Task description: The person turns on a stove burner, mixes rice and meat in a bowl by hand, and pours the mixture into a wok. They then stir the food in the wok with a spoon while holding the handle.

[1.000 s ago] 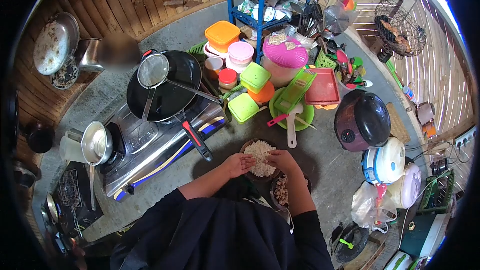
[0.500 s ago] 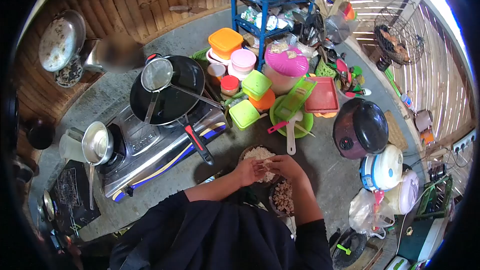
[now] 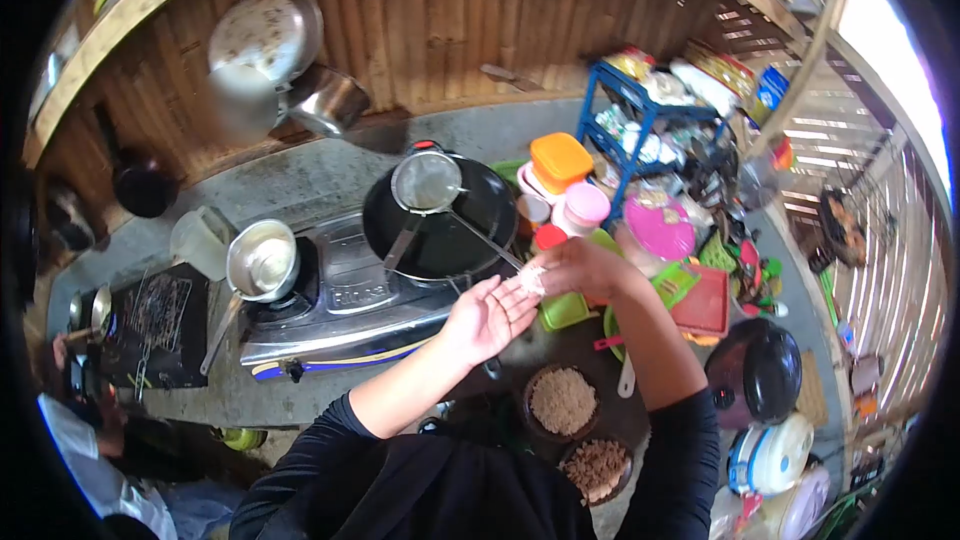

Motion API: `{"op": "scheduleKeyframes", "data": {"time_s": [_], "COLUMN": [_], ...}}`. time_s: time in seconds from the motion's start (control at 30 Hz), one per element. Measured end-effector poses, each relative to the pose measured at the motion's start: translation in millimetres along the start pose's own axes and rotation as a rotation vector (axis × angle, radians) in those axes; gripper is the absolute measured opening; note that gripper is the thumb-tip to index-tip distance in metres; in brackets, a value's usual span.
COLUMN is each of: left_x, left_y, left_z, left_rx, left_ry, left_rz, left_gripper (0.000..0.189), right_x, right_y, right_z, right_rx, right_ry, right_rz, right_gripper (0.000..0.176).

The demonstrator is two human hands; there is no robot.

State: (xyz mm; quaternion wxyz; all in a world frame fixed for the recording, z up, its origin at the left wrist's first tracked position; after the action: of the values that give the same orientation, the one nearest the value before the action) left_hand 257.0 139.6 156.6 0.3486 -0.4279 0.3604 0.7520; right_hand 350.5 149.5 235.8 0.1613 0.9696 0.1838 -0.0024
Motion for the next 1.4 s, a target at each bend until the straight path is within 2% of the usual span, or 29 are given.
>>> {"op": "scheduleKeyframes", "data": {"time_s": [0.07,0.13,0.2,0.27,0.33,0.43,0.47,0.53,0.63,0.77,0.93,1.0,1.03,1.1,1.13,1.2,1.23,1.27,1.33,1.4], "left_x": [16.3,38.3,58.7,82.9,102.7,123.5,128.9,137.0,142.0,144.7,155.2,160.6,161.5,171.9,176.4,186.5,192.1,192.5,201.5,207.4], "left_y": [11.4,30.7,55.6,78.7,101.7,130.7,138.3,151.7,166.4,167.5,152.2,147.7,144.7,144.8,139.9,127.9,120.8,115.4,101.6,90.2], "left_z": [33.3,60.4,80.5,94.7,106.6,121.2,127.3,140.7,157.5,163.5,161.8,163.3,163.9,171.0,171.3,171.2,168.5,170.1,159.1,159.1], "left_rx": [-0.089,-0.179,-0.263,-0.328,-0.388,-0.428,-0.445,-0.484,-0.519,-0.508,-0.448,-0.432,-0.428,-0.456,-0.453,-0.342,-0.288,-0.288,-0.092,-0.066], "left_ry": [0.029,0.057,0.097,0.119,0.133,0.191,0.198,0.198,0.165,0.136,0.092,0.020,0.018,-0.313,-0.315,-0.619,-0.674,-0.677,-0.612,-0.561], "left_rz": [-0.008,0.057,0.101,0.124,0.145,0.186,0.187,0.196,0.241,0.242,0.240,0.306,0.302,0.486,0.483,0.575,0.617,0.611,0.581,0.499], "left_gripper": [0.042,0.042,0.041,0.040,0.040,0.040,0.040,0.039,0.039,0.040,0.040,0.032,0.032,0.024,0.024,0.021,0.020,0.020,0.016,0.014], "right_x": [1.3,-11.3,-8.7,2.6,15.4,10.6,8.8,7.3,3.8,-3.5,2.4,-4.2,0.1,-2.8,-2.6,-4.4,-4.1,-4.8,-4.7,-3.4], "right_y": [-46.2,-87.0,-134.4,-174.2,-216.4,-243.5,-252.3,-267.7,-275.2,-267.9,-266.5,-268.4,-268.9,-263.4,-262.0,-255.0,-253.6,-253.3,-251.6,-250.8], "right_z": [-7.7,-15.4,-5.4,10.2,30.0,28.1,33.5,29.2,27.4,17.3,18.9,17.9,22.1,18.4,19.0,14.3,14.6,14.4,12.2,12.9], "right_rx": [0.019,-0.079,-0.070,-0.157,-0.122,-0.130,-0.132,0.007,0.089,0.209,0.099,0.312,0.311,0.392,0.390,0.494,0.492,0.492,0.496,0.521], "right_ry": [0.034,-0.083,-0.025,0.085,0.245,0.718,0.715,0.923,0.996,1.125,1.176,1.198,1.199,1.194,1.194,1.091,1.092,1.082,1.075,1.085], "right_rz": [-0.074,-0.134,-0.151,-0.022,0.010,0.168,0.159,0.236,0.268,0.339,0.435,0.331,0.336,0.340,0.344,0.350,0.355,0.347,0.345,0.371], "right_gripper": [0.027,0.027,0.026,0.023,0.022,0.019,0.019,0.021,0.022,0.019,0.013,0.015,0.015,0.016,0.016,0.015,0.015,0.016,0.017,0.015]}}
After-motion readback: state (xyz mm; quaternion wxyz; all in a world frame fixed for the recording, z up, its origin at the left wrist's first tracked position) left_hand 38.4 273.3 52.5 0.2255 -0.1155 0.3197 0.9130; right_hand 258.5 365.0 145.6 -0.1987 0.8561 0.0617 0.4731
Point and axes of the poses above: each hand's wrist, its own y-axis away from the middle knuckle, its own x-axis out of the back of the hand, z = x × y, the point moved 8 cm from there along -y, towards the middle knuckle, and after that the axes turned 10 degrees about -y, right-handed, at the moved point
